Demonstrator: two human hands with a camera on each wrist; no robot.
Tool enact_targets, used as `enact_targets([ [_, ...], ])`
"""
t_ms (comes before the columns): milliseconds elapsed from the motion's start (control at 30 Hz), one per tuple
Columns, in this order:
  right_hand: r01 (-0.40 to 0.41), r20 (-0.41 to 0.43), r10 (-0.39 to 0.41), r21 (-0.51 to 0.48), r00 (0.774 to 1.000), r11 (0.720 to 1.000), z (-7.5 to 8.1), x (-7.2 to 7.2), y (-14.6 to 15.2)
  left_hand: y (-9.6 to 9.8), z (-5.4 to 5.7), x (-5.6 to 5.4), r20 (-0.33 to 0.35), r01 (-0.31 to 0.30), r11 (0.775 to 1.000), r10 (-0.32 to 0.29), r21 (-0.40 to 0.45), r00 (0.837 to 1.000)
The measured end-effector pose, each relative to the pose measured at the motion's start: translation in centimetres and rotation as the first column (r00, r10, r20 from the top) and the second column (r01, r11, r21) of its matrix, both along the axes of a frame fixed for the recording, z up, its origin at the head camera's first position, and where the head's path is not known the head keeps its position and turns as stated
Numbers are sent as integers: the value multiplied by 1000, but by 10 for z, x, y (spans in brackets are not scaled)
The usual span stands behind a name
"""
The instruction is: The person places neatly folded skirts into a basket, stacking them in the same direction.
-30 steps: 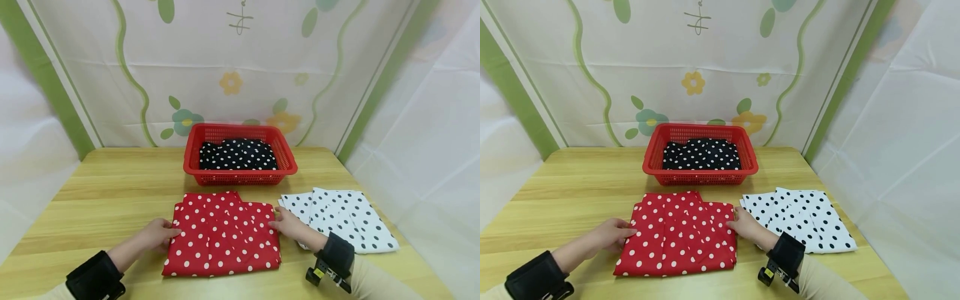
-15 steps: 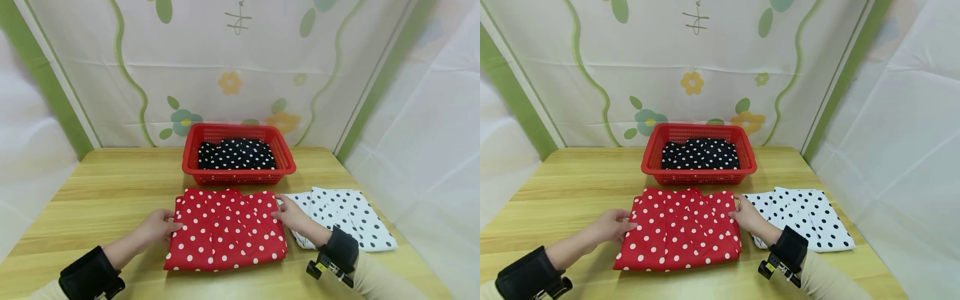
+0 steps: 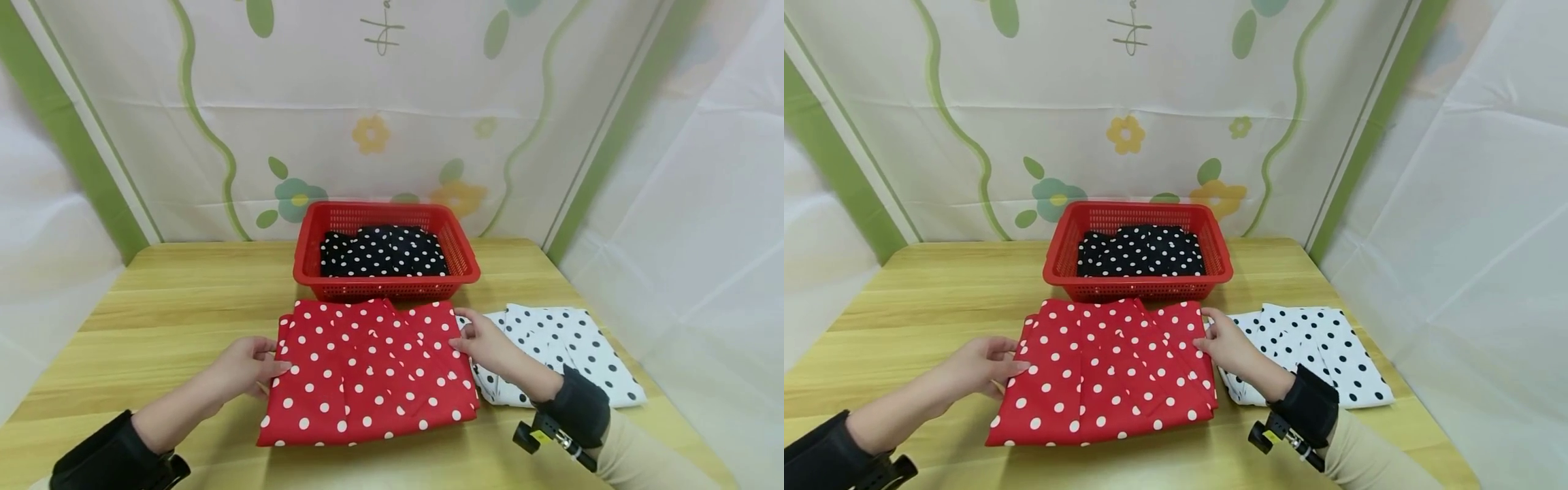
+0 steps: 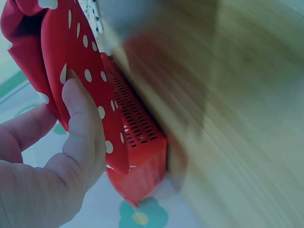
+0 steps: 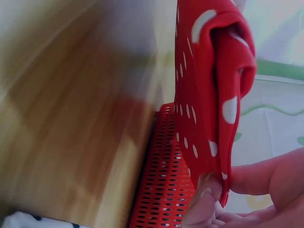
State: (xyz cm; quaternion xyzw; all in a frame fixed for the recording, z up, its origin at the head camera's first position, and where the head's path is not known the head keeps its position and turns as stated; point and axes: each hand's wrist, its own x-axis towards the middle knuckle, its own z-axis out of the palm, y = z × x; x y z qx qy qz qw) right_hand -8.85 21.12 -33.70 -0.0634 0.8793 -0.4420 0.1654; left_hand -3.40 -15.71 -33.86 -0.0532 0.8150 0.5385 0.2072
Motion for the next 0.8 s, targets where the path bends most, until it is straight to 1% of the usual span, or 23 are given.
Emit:
enact_targets([
  [133,-28,-20,28,-9,999,1000,13,1,2,-4,11,3,-11,33,999,-33,12,999],
  [233,-22,-32,22,-8,999,1000,24,1,3,-8,22,3,-32,67,997,-66,29,997],
  [367,-17,-40,16,-21,999,1000,34,2,5,-13,34,2,-48,83,995,-81,46,996],
  [500,-20,-37,19,-26,999,999,41,0,7,-15,41,0,-58,95,993,-92,63,994],
  [633,-19,-45,18,-18,999,1000,48,-4,11,-14,48,-6,-69,112,991,-107,69,992],
  [800,-19,-85,18,-16,996,1000,60,-9,13,-13,58,-17,-86,132,989,-126,66,988],
])
